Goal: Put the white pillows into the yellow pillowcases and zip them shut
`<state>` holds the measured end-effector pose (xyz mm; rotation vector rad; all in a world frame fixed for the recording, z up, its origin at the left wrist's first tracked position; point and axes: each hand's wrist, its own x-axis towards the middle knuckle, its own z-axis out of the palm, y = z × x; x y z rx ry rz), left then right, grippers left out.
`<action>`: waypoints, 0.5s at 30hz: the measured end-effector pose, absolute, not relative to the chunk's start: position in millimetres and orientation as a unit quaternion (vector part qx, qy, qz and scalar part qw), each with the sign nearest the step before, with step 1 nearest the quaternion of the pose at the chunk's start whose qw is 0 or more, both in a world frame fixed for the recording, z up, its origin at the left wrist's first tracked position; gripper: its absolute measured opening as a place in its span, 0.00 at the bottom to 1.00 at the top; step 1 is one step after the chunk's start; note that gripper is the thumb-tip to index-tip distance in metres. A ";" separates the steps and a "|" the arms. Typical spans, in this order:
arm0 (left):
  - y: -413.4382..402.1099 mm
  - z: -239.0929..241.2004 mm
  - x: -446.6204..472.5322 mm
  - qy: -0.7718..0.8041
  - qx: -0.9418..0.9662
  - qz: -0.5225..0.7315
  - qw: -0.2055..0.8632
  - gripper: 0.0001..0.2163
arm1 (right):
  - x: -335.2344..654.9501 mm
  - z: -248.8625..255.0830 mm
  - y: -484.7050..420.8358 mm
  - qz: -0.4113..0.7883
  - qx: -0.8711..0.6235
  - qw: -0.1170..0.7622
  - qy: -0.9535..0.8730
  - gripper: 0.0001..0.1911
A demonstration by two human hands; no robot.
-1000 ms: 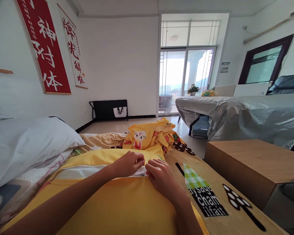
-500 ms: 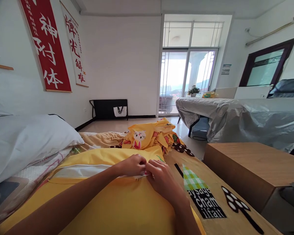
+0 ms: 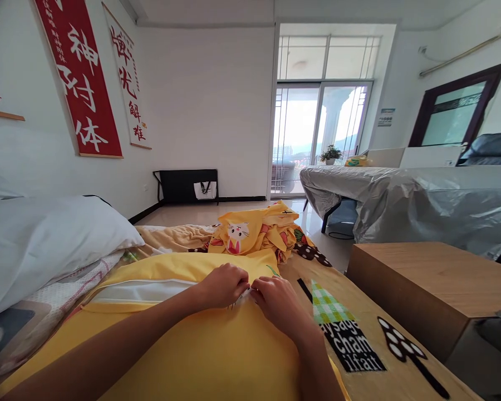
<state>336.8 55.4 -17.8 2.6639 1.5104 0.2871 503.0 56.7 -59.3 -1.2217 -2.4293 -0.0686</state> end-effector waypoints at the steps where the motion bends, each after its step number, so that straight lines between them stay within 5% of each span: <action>1: 53.7 -17.6 336.5 0.491 0.866 0.089 0.024 0.12 | 503.2 -59.4 56.7 -0.024 -0.439 0.208 -0.874 0.14; 8: 45.7 -11.4 320.5 0.496 0.865 0.060 -0.040 0.11 | 513.6 -59.7 61.6 -0.033 -0.439 0.216 -0.871 0.15; 15: 42.9 -6.3 298.1 0.514 0.847 0.127 0.057 0.11 | 490.1 -60.6 53.0 -0.031 -0.327 0.335 -0.883 0.12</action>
